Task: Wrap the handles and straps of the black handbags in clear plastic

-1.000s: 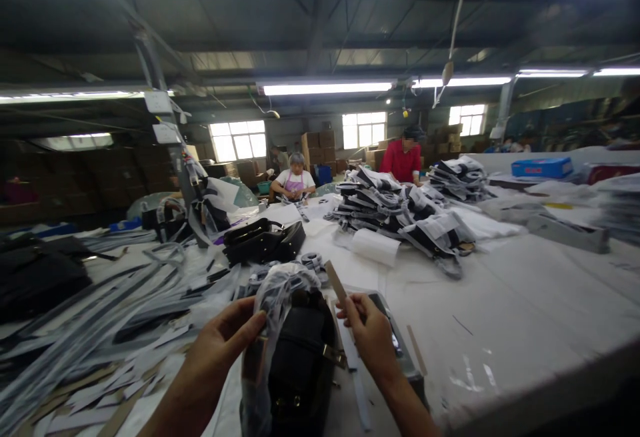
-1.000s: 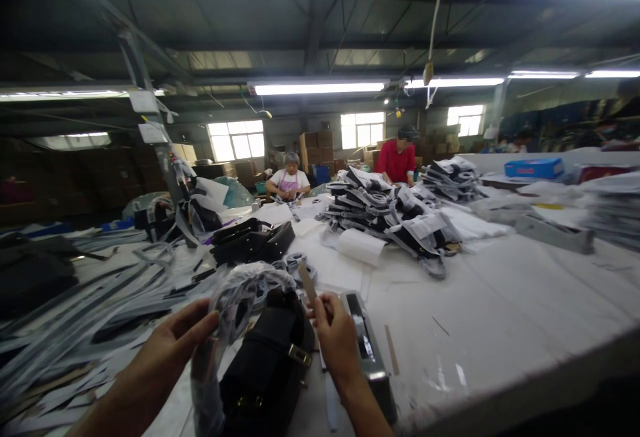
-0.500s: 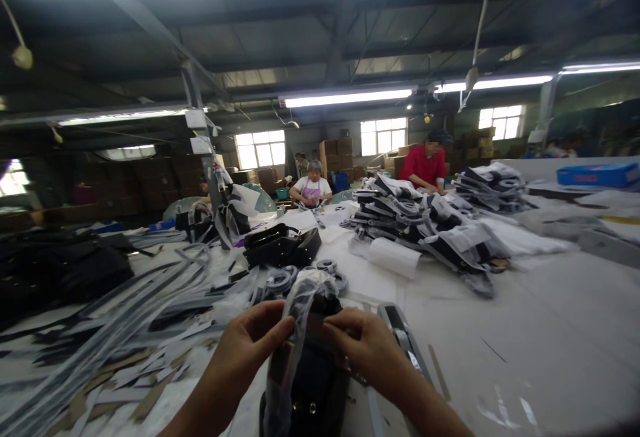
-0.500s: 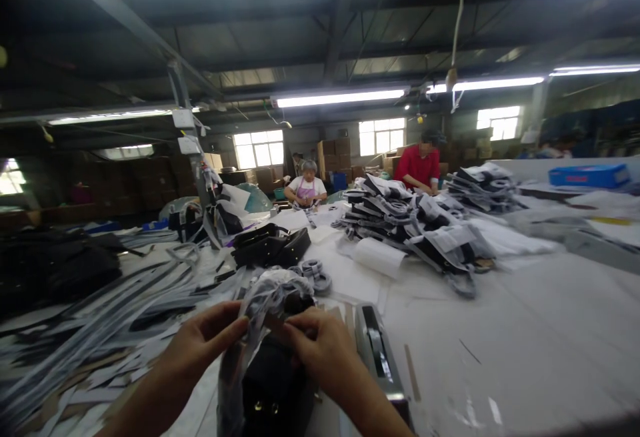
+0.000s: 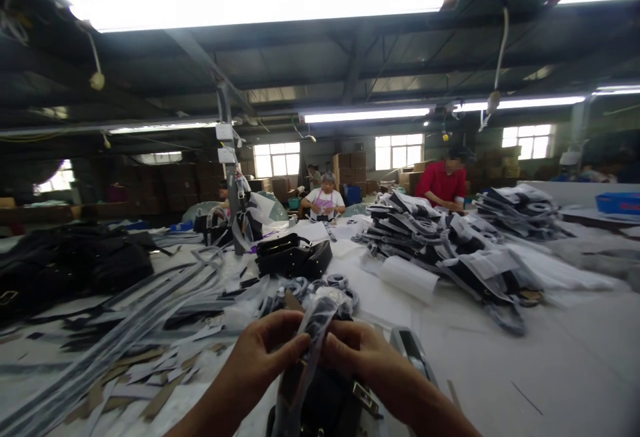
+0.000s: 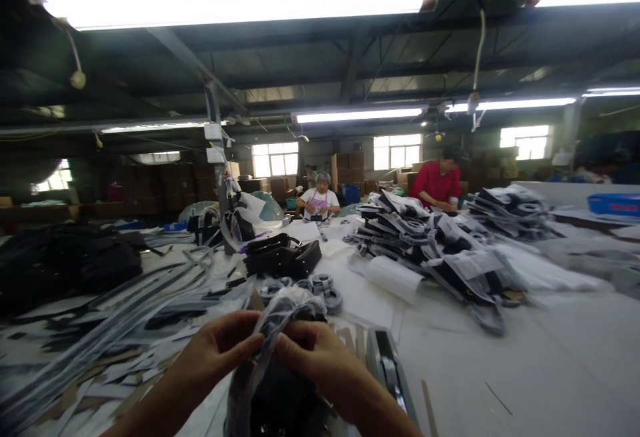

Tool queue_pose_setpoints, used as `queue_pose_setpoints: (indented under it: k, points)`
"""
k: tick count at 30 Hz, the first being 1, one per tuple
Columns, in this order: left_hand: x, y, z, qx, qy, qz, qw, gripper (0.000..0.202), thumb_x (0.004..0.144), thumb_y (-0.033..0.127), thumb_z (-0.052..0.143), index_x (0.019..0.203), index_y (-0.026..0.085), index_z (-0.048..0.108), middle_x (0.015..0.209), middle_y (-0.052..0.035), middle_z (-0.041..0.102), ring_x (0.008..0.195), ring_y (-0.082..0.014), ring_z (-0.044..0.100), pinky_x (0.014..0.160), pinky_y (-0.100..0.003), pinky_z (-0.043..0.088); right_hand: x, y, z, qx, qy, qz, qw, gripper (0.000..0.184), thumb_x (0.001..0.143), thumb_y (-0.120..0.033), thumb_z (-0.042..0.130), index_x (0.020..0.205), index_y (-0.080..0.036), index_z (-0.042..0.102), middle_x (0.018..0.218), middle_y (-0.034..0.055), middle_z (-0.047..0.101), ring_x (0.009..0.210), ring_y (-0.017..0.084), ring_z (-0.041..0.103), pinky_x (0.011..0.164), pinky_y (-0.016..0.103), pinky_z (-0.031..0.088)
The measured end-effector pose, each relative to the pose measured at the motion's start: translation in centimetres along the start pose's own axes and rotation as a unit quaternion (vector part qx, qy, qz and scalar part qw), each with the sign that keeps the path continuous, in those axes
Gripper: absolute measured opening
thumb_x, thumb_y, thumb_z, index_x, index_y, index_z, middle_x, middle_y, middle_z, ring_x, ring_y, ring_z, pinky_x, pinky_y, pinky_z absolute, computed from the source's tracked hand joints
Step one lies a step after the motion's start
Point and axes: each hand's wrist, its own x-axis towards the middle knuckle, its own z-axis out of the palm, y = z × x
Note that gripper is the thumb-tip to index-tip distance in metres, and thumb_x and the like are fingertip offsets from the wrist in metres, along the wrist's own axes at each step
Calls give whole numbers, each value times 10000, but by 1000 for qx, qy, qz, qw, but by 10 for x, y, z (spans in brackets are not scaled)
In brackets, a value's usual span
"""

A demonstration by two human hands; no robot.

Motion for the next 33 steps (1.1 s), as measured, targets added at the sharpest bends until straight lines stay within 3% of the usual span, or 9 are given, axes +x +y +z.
queue_pose_setpoints:
  k: [5,10,12,14,17,20,23,27,33]
  points:
    - [1,-2,-1,-5,-10,1,1000,380,716,454,778,961,174,707,946,-80,756,857,-265,723,714,-282,535,8,10,7,-42,89,12,995,428,798,-515,698,1052,-176,762,881,70,767,943,283,680,811,336,497]
    - [2,-19,1,-62,25,-21,998,516,689,442,803,1082,178,597,787,-55,742,693,-210,704,618,-261,512,11,12,7,-33,79,20,996,430,794,-511,698,1052,-174,764,872,77,772,932,297,689,844,373,500]
    - [4,-26,3,-114,57,-21,992,732,627,425,851,1235,207,508,1063,-116,716,722,-206,709,635,-276,529,12,11,7,-29,73,30,997,447,782,-530,697,1042,-174,767,866,78,772,899,293,692,860,393,499]
    - [5,-30,4,-161,82,-21,983,1009,567,408,891,1406,277,346,1375,-174,537,797,-222,717,677,-306,547,13,10,8,-15,66,30,997,482,747,-557,714,1021,-166,773,852,82,771,865,285,694,882,404,495]
    - [6,-32,6,-204,64,-22,977,1229,555,410,902,1511,315,135,1373,-191,539,889,-271,709,749,-355,547,16,10,7,-13,65,38,997,513,704,-589,734,973,-155,784,804,82,764,815,268,691,856,386,501]
    - [5,-30,8,-212,36,-1,977,1124,586,413,888,1496,241,253,1080,-148,717,964,-313,690,834,-387,522,16,9,3,-62,81,68,993,469,717,-582,730,870,-144,797,725,67,745,717,230,671,717,320,505]
    - [2,-28,9,-201,51,9,978,854,588,399,885,1334,206,517,1024,-119,747,1023,-323,674,882,-381,506,13,7,1,-42,75,100,991,442,721,-558,744,848,-138,795,670,50,723,624,182,637,631,273,478]
    - [0,-30,7,-157,61,0,986,486,626,421,856,1013,164,713,981,-106,768,976,-315,691,829,-348,526,8,11,3,127,38,93,987,532,753,-589,702,1052,-153,757,762,75,741,698,196,674,713,298,502]
    - [1,-35,5,-86,93,39,991,396,675,435,818,963,173,741,892,-90,772,867,-292,711,742,-326,551,1,33,13,231,83,48,968,522,684,-532,790,1077,-191,751,943,107,760,937,265,698,868,360,516]
